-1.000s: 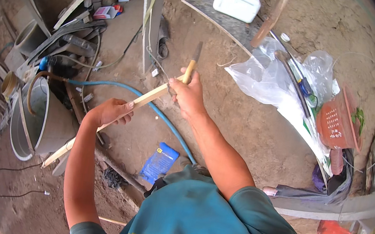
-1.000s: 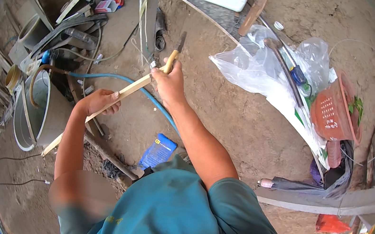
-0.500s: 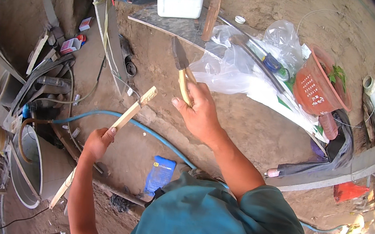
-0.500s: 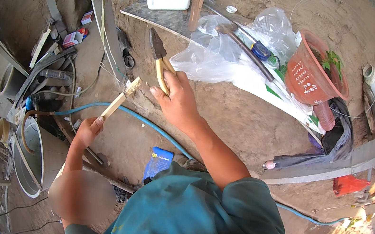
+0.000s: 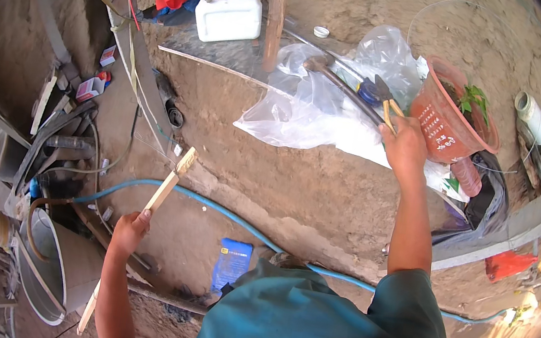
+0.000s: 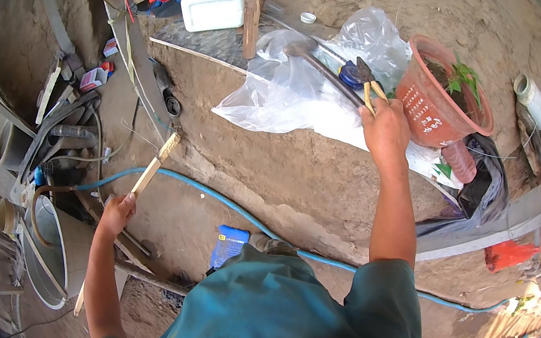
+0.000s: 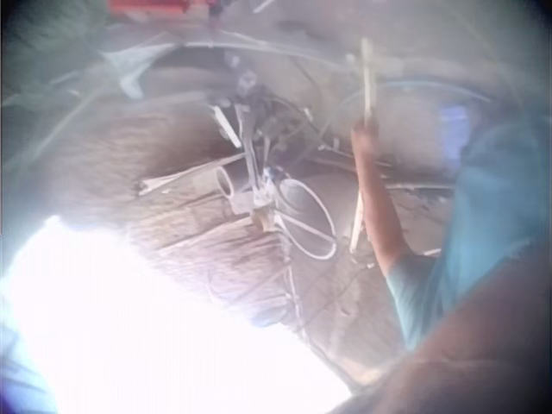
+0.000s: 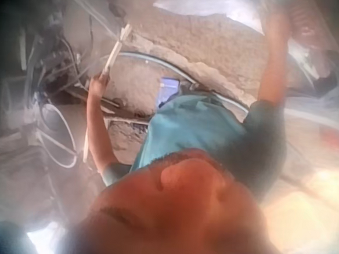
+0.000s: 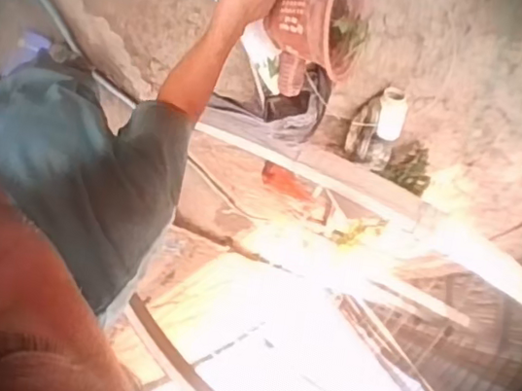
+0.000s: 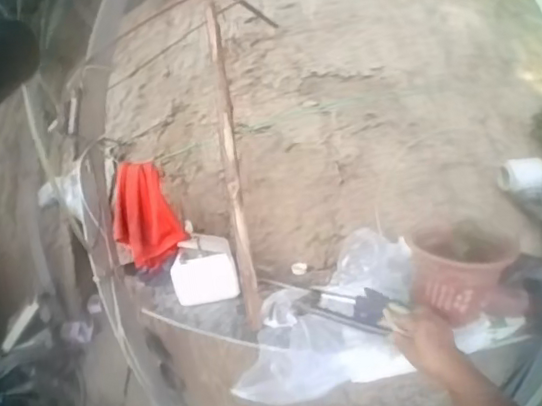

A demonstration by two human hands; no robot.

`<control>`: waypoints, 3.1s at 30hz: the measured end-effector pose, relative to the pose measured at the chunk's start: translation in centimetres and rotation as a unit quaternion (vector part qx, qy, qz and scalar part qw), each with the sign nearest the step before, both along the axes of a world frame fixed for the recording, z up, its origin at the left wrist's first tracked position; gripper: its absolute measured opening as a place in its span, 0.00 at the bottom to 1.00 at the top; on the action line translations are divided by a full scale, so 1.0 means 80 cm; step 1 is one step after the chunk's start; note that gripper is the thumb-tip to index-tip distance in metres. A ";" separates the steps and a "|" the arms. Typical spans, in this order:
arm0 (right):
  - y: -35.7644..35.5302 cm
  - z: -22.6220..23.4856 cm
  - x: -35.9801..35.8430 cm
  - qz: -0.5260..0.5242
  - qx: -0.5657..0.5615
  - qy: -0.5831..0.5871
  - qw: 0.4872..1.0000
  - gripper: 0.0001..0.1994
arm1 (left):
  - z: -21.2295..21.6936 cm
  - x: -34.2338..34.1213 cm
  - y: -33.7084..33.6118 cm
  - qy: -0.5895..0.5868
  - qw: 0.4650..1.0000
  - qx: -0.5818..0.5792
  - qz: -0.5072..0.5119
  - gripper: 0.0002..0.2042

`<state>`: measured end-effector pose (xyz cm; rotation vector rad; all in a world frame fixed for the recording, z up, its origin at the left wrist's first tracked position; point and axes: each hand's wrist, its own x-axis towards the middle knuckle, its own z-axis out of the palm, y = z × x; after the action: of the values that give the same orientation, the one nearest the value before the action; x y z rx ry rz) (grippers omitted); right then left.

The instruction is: The person assembles a wooden structure by wrapping wire around two wooden sticks and securing it with pliers. They repeatedly twist and tighten the wire at multiple points along the sticks.

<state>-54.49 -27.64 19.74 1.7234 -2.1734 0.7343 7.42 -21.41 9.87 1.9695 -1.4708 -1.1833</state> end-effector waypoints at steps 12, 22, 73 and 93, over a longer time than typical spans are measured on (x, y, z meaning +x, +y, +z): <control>0.004 -0.012 0.003 -0.045 0.022 0.065 0.997 0.17 | 0.003 -0.014 -0.004 0.029 1.000 0.007 0.000 0.31; -0.021 0.036 0.067 0.097 -0.064 -0.010 0.993 0.14 | 0.003 -0.006 0.007 0.005 1.000 -0.011 0.001 0.30; -0.227 0.030 0.258 0.158 0.126 -0.047 0.978 0.11 | 0.057 -0.024 0.039 -0.104 0.993 0.048 0.024 0.35; 0.122 -0.140 0.369 0.487 0.327 -0.609 0.534 0.05 | 0.051 -0.006 0.046 0.063 0.998 -0.005 -0.009 0.33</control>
<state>-24.94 -17.90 8.57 3.7867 -1.8231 2.1034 6.97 -17.70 13.97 1.8446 -1.4301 -1.2802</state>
